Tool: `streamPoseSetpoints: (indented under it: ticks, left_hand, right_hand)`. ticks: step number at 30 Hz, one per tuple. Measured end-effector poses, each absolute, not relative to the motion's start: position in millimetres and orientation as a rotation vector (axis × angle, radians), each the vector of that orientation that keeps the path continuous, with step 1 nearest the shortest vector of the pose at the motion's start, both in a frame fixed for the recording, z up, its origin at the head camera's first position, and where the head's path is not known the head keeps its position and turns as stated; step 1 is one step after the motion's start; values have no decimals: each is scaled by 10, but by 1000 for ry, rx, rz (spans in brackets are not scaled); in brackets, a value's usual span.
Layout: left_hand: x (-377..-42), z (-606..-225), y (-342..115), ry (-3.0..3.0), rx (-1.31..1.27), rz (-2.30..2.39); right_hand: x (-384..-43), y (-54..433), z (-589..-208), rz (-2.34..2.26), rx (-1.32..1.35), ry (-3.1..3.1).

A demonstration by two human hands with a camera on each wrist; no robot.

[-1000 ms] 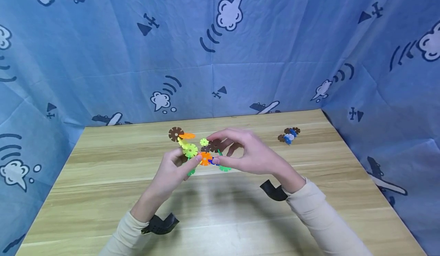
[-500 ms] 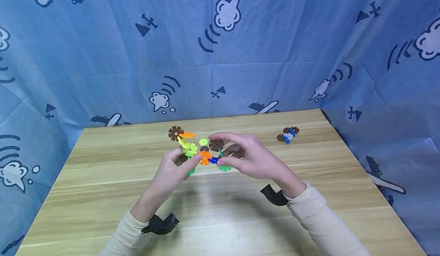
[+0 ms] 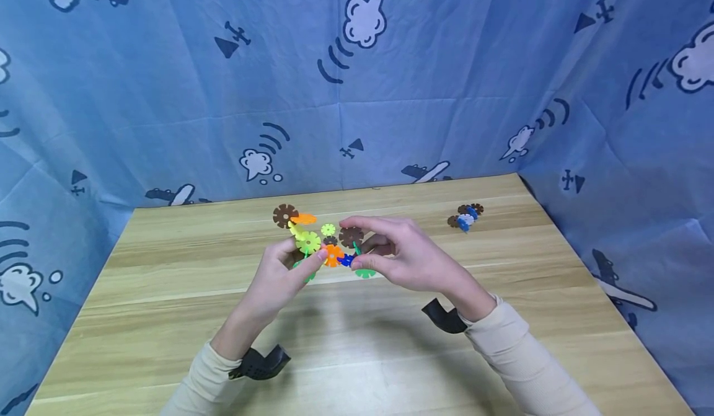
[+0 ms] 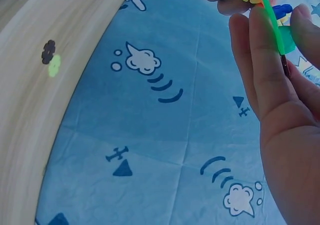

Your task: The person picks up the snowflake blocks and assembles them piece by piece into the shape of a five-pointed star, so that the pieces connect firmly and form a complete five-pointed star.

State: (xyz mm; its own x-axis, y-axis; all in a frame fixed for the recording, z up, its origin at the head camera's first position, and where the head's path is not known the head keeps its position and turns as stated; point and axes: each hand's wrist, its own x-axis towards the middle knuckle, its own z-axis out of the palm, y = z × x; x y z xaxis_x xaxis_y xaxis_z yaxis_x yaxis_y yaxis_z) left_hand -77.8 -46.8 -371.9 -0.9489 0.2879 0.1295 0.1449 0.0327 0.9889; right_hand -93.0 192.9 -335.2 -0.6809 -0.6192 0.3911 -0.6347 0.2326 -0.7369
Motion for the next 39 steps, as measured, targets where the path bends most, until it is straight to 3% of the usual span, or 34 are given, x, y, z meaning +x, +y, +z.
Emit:
streamPoseSetpoints:
  ticks: [39]
  left_hand:
    - [-742, -3699, -532, 2120, 403, 2098]
  right_hand:
    - [-848, 1922, -3326, 1519, 1158, -2573]
